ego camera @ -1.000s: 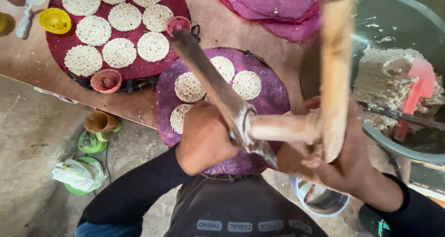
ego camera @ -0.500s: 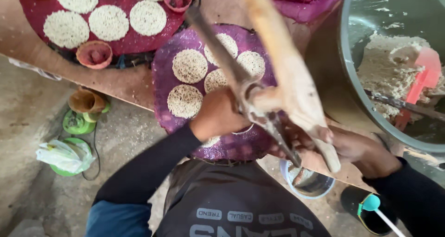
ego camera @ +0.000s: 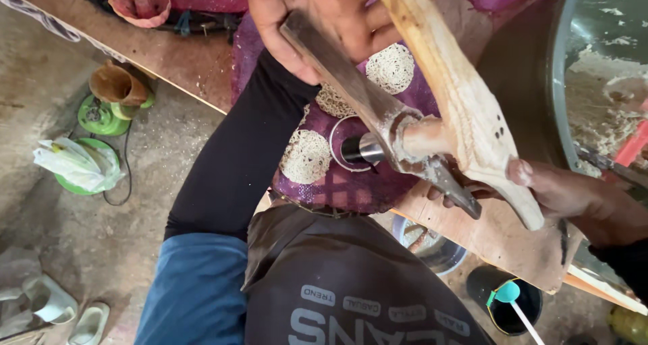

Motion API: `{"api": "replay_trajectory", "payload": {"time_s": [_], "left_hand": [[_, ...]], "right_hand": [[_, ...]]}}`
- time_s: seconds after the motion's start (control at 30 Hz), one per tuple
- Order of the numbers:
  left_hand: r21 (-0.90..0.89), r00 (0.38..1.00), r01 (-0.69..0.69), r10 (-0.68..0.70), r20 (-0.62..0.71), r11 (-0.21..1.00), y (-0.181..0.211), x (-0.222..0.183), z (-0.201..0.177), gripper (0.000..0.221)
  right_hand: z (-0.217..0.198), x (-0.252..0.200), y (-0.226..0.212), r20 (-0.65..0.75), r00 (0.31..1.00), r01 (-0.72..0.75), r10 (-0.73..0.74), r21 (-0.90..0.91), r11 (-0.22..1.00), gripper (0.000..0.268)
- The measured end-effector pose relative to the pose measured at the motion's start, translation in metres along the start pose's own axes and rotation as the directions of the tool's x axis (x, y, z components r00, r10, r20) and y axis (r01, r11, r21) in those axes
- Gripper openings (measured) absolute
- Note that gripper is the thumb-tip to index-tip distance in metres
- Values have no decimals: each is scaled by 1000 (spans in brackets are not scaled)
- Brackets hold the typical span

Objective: The person fills a wooden press with dough using a spatula, pipes the dough into circular patterns onto trays, and then applies small colored dough decorations by hand.

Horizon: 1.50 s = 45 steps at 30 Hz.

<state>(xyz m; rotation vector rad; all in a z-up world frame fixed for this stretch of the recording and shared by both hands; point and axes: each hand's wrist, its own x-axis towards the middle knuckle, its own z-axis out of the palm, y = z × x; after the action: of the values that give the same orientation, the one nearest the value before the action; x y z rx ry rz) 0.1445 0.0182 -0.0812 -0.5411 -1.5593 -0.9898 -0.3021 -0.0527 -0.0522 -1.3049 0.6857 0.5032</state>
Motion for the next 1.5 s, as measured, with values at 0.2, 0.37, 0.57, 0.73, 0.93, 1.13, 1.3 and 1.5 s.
{"api": "replay_trajectory", "payload": {"time_s": [0.2,0.37,0.57,0.73,0.93,1.13,1.3,1.5], "left_hand": [[-135,868,-192,104,-486,972,-20,-33,27,35],[-249,865,-294,146,-480,923,-19,-49,24,24],[-181,867,-320,211,-451,930,-20,-55,17,21],[-211,825,-263,105,-556,942,-19,-65,33,17],[-334,754,-259,-26,-656,906,-37,-66,49,25],[-74,803,-375,284,-525,924,-59,-60,29,57],[25,868,-384,370,-331,923,-43,-65,4,82],[178,818,-302,350,-457,937,-10,-80,9,72]], "right_hand": [[6,39,7,125,980,148,-153,49,988,92],[10,51,7,-80,997,-21,18,-29,999,88],[22,53,0,-194,980,-79,49,-147,986,84],[12,45,12,-170,983,-81,73,-40,996,71],[0,29,7,-235,970,-127,60,-279,952,61],[19,23,-41,-341,931,-256,133,-348,902,74],[50,45,-74,-509,859,-382,54,-567,730,80],[86,69,-95,-474,881,-268,12,-477,837,69]]}}
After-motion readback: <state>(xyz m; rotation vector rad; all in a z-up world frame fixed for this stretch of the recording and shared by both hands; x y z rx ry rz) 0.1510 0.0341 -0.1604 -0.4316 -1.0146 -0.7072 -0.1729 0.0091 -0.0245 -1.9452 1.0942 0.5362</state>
